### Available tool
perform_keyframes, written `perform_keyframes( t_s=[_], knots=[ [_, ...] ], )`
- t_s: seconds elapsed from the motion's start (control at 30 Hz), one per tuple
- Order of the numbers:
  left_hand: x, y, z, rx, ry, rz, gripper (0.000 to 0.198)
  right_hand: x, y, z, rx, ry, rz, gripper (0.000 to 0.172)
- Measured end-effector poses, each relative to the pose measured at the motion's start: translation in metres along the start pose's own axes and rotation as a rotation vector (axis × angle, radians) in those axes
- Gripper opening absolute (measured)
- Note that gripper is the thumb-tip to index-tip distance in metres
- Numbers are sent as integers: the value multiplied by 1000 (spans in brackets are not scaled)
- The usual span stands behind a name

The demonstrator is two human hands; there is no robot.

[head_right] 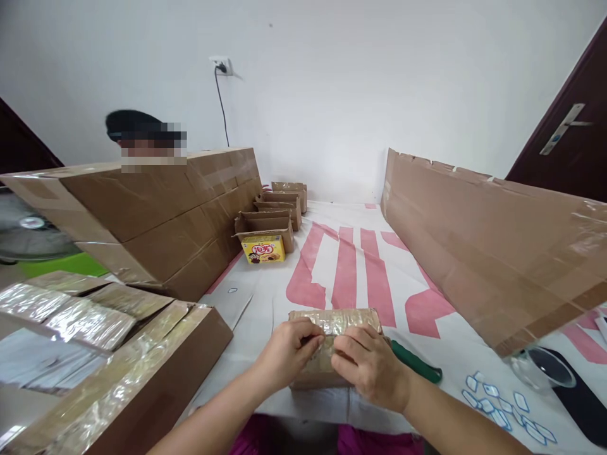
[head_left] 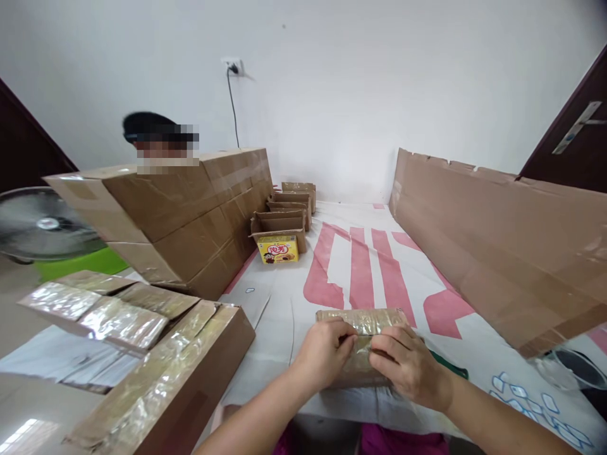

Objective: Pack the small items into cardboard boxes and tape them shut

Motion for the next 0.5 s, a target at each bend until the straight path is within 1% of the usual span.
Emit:
perform_keyframes(
  t_s=[0.07, 0.17, 0.37, 0.43, 0.5],
  knots=[
    [-3, -4, -4, -36, -22, 23, 17, 14, 3, 0, -29, -58, 8, 27],
    [-4, -4, -11, -53, -46, 8, 15, 29, 8, 6, -88, -118, -40, 28],
    [-6, 2, -22, -57, -60, -35, 16, 39, 16, 23, -271, -199, -111, 25],
    [-8, 1, -24, -54, -62, -43, 17, 42, 19, 23, -318, -240, -119, 23],
    [-9, 1, -25, -54, -64, -49, 17, 45, 22, 22, -387, -234, -141, 21]
  ],
)
Point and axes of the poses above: each hand's wrist, its own x-axis away from the middle knuckle, its own z-axis out of the back of the hand, y = z × x, the point moved 3 cm from there along -x, towards the middle knuckle, and after that the axes turned 11 degrees about -x, right-handed, at the moved point
